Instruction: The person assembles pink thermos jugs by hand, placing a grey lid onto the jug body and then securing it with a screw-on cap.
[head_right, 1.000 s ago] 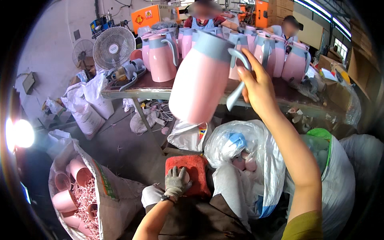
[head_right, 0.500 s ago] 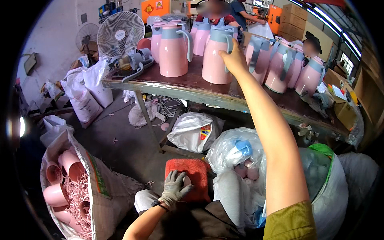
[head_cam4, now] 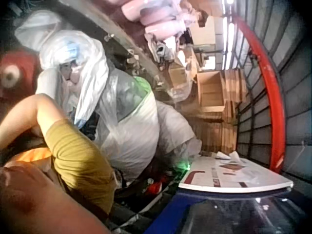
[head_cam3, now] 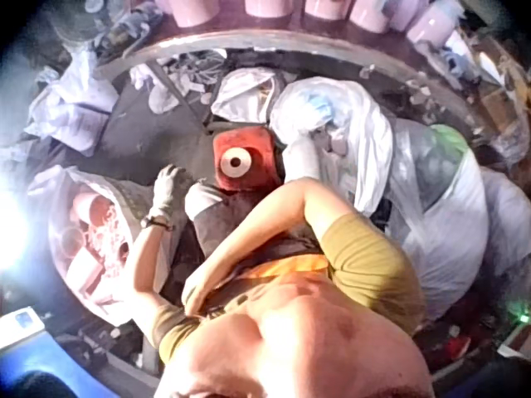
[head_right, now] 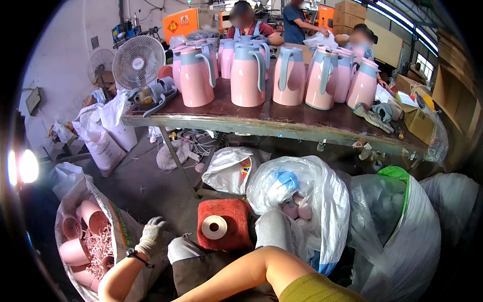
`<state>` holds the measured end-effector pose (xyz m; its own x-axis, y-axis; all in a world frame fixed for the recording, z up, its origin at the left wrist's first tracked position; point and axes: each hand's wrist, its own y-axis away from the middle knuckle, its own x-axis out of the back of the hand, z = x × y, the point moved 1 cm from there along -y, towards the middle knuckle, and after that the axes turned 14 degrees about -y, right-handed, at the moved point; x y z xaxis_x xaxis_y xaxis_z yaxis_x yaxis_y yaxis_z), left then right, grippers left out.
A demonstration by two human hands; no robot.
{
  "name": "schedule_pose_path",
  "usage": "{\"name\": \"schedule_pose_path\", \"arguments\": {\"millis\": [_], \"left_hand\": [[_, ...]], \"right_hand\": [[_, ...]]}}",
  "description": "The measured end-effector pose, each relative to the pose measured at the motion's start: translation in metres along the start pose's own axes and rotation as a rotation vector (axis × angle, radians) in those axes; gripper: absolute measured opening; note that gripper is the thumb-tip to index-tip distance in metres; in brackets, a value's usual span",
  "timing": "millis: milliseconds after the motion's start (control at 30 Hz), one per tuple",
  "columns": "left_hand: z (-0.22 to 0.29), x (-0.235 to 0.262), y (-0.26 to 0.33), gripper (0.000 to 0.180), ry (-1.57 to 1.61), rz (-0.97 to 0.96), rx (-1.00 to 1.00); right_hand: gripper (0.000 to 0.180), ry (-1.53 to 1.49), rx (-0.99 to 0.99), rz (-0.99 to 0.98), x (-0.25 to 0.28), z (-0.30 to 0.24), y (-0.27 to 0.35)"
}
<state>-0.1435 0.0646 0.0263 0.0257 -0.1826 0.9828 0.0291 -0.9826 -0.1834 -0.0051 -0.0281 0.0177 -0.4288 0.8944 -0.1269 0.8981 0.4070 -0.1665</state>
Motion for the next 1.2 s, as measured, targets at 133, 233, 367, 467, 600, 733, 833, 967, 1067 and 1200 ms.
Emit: {"name": "schedule_pose_path", "arguments": {"millis": [133, 233, 367, 467, 600, 733, 833, 967, 1067, 1200], "left_hand": [[0.034, 0.007, 0.036, 0.032, 0.13, -0.035, 0.013], [0.084, -0.009, 0.039, 0.029, 0.33, 0.078, 0.027], [0.16, -0.029, 0.039, 0.028, 0.76, -0.066, -0.056], [0.189, -0.035, 0.059, 0.029, 0.672, 0.045, -0.363], [0.153, -0.047, 0.139, 0.028, 0.727, 0.295, 0.134], [0.112, -0.063, 0.28, 0.025, 0.385, 0.488, 0.905], [0.109, -0.072, 0.4, 0.029, 0.633, 0.407, 1.373], [0.123, -0.054, 0.54, 0.024, 0.293, 0.394, 1.637], [0.109, -0.044, 0.601, 0.029, 0.028, 0.09, 1.774], [0.066, -0.062, 0.618, 0.049, -0.128, -0.276, 1.6]], "right_hand": [[0.027, 0.032, -0.001, 0.02, 0.001, -0.019, 0.009], [0.027, 0.04, 0.007, 0.048, -0.009, -0.03, 0.02], [0.027, 0.044, 0.027, 0.134, -0.023, -0.049, 0.038], [0.027, 0.025, 0.05, 0.233, -0.021, -0.072, 0.064], [0.027, -0.007, -0.027, 0.649, 0.004, -0.079, 0.148], [0.041, -0.348, -0.258, 1.021, 0.037, -0.027, 0.244], [0.041, -0.471, -0.411, 1.042, 0.052, 0.008, 0.278], [0.04, -0.431, -0.46, 1.044, 0.058, 0.014, 0.264], [0.04, -0.337, -0.452, 1.019, 0.052, 0.005, 0.244], [0.035, -0.373, -0.482, 1.025, 0.037, 0.006, 0.239]]}}
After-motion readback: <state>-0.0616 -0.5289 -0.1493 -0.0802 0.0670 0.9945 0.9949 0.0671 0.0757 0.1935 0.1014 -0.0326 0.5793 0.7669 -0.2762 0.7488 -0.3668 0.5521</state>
